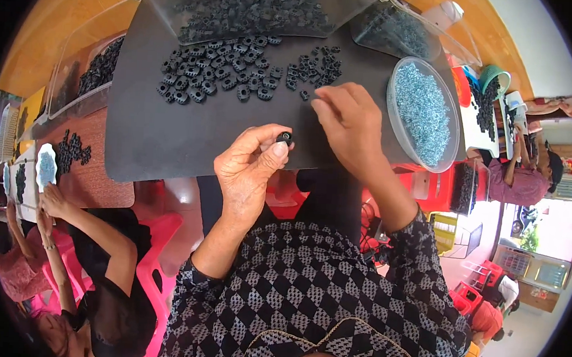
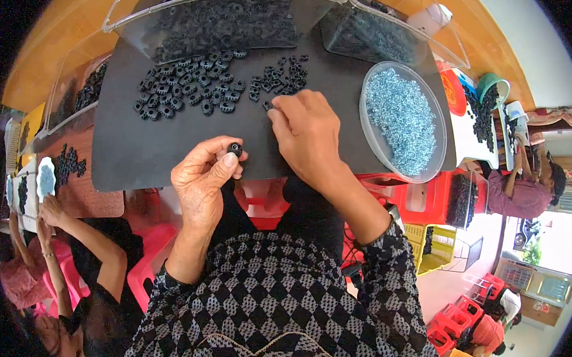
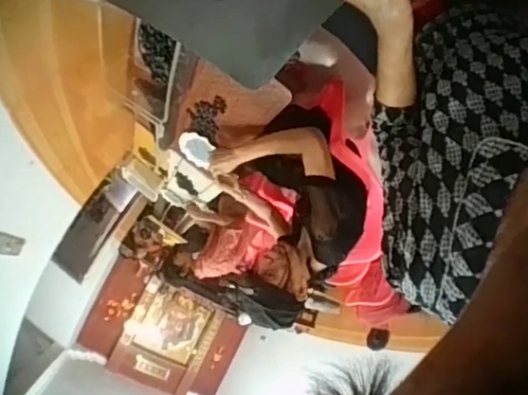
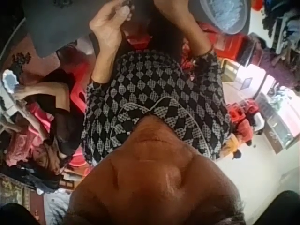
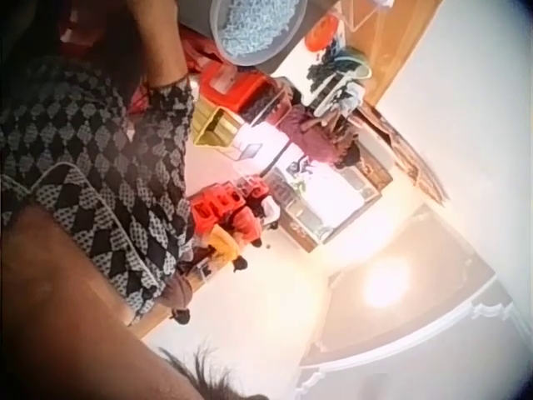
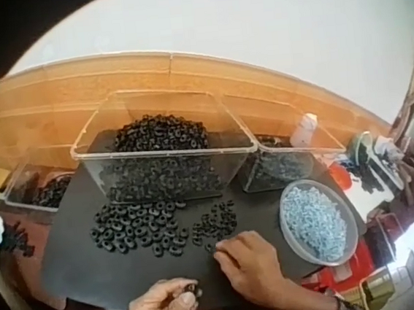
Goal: Assembling small black plastic components by manually inserting tiny blue beads into them.
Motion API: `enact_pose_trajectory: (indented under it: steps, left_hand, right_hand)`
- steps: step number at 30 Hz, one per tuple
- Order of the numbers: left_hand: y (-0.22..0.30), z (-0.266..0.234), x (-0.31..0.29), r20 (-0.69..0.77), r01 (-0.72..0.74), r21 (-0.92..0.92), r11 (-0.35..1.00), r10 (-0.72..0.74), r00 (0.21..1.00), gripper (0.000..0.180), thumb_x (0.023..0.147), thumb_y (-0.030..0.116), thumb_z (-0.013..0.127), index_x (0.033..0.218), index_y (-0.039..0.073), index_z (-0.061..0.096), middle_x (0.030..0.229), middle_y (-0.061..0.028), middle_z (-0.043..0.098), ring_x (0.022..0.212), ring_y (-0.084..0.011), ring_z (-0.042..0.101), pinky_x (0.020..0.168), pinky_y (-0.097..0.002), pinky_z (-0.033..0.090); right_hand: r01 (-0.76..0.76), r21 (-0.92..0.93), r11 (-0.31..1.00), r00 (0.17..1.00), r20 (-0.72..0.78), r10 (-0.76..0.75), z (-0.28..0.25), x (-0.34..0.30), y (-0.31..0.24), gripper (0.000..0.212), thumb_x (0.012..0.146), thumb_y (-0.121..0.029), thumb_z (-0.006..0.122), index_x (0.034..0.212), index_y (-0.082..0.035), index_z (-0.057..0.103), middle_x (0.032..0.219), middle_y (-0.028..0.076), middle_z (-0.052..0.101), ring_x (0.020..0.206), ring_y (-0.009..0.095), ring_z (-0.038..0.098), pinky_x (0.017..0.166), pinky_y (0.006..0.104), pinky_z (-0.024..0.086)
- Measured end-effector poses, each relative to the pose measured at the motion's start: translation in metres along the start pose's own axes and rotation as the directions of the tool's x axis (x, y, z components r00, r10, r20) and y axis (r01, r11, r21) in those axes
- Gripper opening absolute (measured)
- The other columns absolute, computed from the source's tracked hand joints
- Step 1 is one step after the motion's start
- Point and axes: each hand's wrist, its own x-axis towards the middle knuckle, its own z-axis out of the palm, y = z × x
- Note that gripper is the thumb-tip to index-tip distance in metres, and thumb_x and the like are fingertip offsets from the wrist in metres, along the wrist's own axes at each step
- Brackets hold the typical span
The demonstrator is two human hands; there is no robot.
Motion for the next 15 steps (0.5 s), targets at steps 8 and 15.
enact_pose_trajectory:
  steps: [8,15]
  left_hand:
    - [-0.002,0.001,0.000,0.006,-0.043,0.026,0.999,0.043,0.999,0.019,0.082,0.003,0.067,0.099,-0.005,0.065,0.084,-0.0088,0.065,0.067,-0.0111,0.057,0.063,-0.0223,0.048]
    - [-0.004,-0.001,0.000,0.016,-0.050,0.058,0.997,0.049,0.999,0.017,0.082,0.002,0.066,0.098,-0.005,0.065,0.083,-0.0067,0.064,0.068,-0.0104,0.057,0.063,-0.0217,0.048]
  right_hand:
    - [0.120,-0.259,0.958,0.993,0.027,-0.117,0.022,0.009,0.008,0.015,0.071,-0.011,0.071,0.081,-0.005,0.062,0.075,0.010,0.059,0.068,0.027,0.057,0.058,0.0370,0.045]
    - [-0.235,0.233,0.944,0.959,0.211,0.187,-0.004,0.003,-0.004,0.011,0.078,-0.004,0.067,0.087,-0.002,0.062,0.078,0.004,0.062,0.072,0.010,0.057,0.066,0.0236,0.044]
